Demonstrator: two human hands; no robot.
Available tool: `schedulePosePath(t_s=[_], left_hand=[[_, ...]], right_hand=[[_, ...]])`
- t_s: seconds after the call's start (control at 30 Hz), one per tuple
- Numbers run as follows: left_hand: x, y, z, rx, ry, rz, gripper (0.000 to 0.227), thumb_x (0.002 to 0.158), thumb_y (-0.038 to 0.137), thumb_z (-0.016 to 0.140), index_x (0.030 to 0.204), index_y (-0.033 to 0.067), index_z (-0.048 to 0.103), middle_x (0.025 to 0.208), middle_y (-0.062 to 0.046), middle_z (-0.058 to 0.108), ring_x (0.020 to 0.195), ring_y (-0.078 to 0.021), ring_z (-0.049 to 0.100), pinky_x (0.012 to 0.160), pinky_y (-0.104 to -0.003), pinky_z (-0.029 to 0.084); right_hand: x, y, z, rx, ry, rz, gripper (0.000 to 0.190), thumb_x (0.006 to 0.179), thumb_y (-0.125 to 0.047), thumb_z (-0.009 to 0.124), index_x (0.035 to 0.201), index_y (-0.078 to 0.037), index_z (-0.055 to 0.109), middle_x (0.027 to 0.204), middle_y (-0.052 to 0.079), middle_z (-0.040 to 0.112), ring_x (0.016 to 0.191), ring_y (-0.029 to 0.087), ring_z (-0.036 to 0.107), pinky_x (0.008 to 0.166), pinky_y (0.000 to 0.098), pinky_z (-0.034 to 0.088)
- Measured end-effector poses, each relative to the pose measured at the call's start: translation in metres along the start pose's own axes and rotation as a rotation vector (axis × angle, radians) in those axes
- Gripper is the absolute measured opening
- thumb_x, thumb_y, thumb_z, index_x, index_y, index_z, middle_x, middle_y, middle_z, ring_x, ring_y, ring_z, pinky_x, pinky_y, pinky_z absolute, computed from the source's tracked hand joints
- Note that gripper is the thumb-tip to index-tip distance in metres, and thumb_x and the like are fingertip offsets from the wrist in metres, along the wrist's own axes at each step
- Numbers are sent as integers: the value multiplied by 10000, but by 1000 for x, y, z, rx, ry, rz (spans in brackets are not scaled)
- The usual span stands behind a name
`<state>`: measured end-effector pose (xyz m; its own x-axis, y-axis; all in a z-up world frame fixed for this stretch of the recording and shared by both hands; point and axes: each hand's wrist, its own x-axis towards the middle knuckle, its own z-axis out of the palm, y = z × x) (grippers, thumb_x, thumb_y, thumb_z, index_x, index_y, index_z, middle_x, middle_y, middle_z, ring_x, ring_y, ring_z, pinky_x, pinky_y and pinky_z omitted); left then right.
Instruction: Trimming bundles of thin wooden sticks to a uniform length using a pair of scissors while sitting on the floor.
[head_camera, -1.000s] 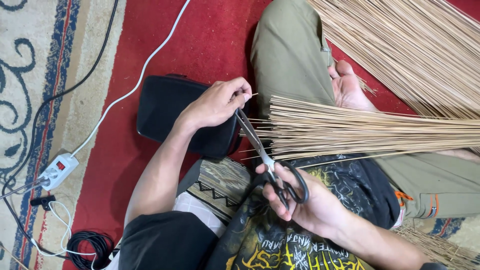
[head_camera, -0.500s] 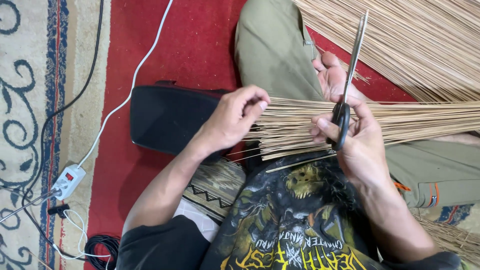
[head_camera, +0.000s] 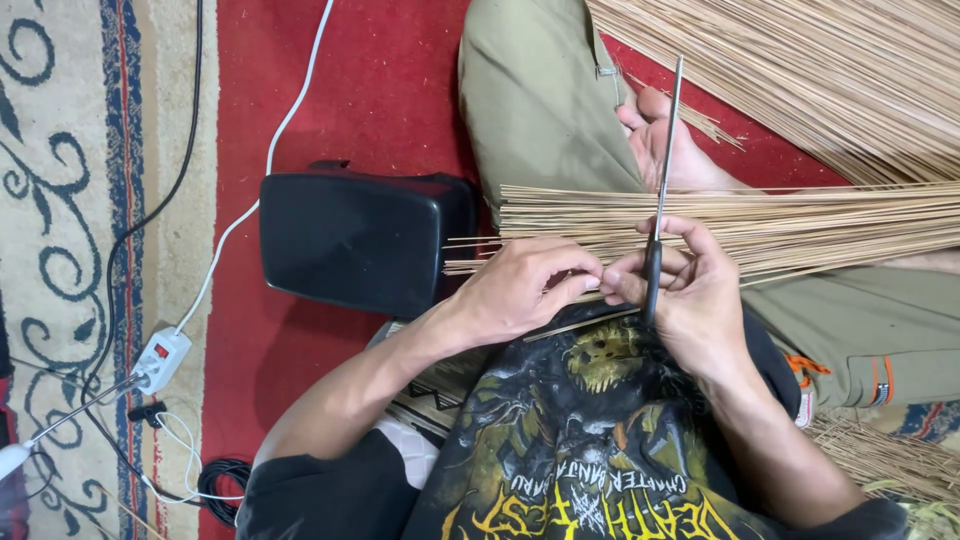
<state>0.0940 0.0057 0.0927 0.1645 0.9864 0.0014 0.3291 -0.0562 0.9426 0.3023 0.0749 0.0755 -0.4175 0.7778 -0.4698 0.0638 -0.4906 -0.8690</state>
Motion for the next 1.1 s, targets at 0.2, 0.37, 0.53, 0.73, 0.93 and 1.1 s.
schedulePosePath(t_s=[0.2, 0.37, 0.53, 0.73, 0.93, 1.1], left_hand=[[-2, 2, -14, 50, -17, -67, 255, 929, 181, 738, 1128, 75, 622, 966, -99, 649, 932, -313, 672, 830, -457, 558], [-15, 25, -44, 120, -231, -189, 194, 819, 135, 775, 912, 69, 619, 860, -31, 659, 774, -183, 626, 733, -342, 518], [-33, 11, -20, 167, -606, -162, 180, 806, 169, 799, 961, 91, 754, 942, -23, 715, 872, -199, 703, 793, -375, 576], [-38, 1, -3, 156, -613, -76, 219, 730, 151, 832, 931, 67, 808, 861, -34, 709, 796, -232, 699, 821, -383, 551], [-42, -5, 9, 177, -611, 0, 200, 658, 148, 840, 848, 86, 820, 795, -37, 707, 829, -250, 686, 875, -407, 518], [-41, 4, 10, 232, -596, -32, 129, 697, 144, 839, 813, 90, 819, 802, -32, 746, 803, -225, 705, 793, -391, 517]], right_hand=[[0, 4, -19, -33, 5, 8, 626, 779, 101, 801, 1324, 18, 504, 892, 220, 694, 720, 245, 736, 667, 376, 682], [-1, -11, -36, -80, 71, 2, 571, 855, 114, 729, 1334, -21, 448, 949, 155, 688, 842, 206, 710, 752, 270, 625], [-2, -8, -41, -126, 102, -32, 568, 889, 103, 725, 1355, -24, 428, 972, 146, 677, 887, 191, 706, 771, 250, 617], [-4, -3, -39, -65, 83, -4, 572, 875, 118, 717, 1350, -16, 428, 995, 160, 676, 896, 199, 703, 773, 268, 625], [-5, -4, -39, -36, 92, 18, 584, 859, 118, 723, 1352, -31, 447, 978, 147, 672, 895, 190, 704, 770, 267, 630], [-5, -2, -39, -5, 76, 16, 584, 863, 103, 727, 1353, -41, 443, 951, 143, 679, 834, 190, 702, 734, 250, 614]])
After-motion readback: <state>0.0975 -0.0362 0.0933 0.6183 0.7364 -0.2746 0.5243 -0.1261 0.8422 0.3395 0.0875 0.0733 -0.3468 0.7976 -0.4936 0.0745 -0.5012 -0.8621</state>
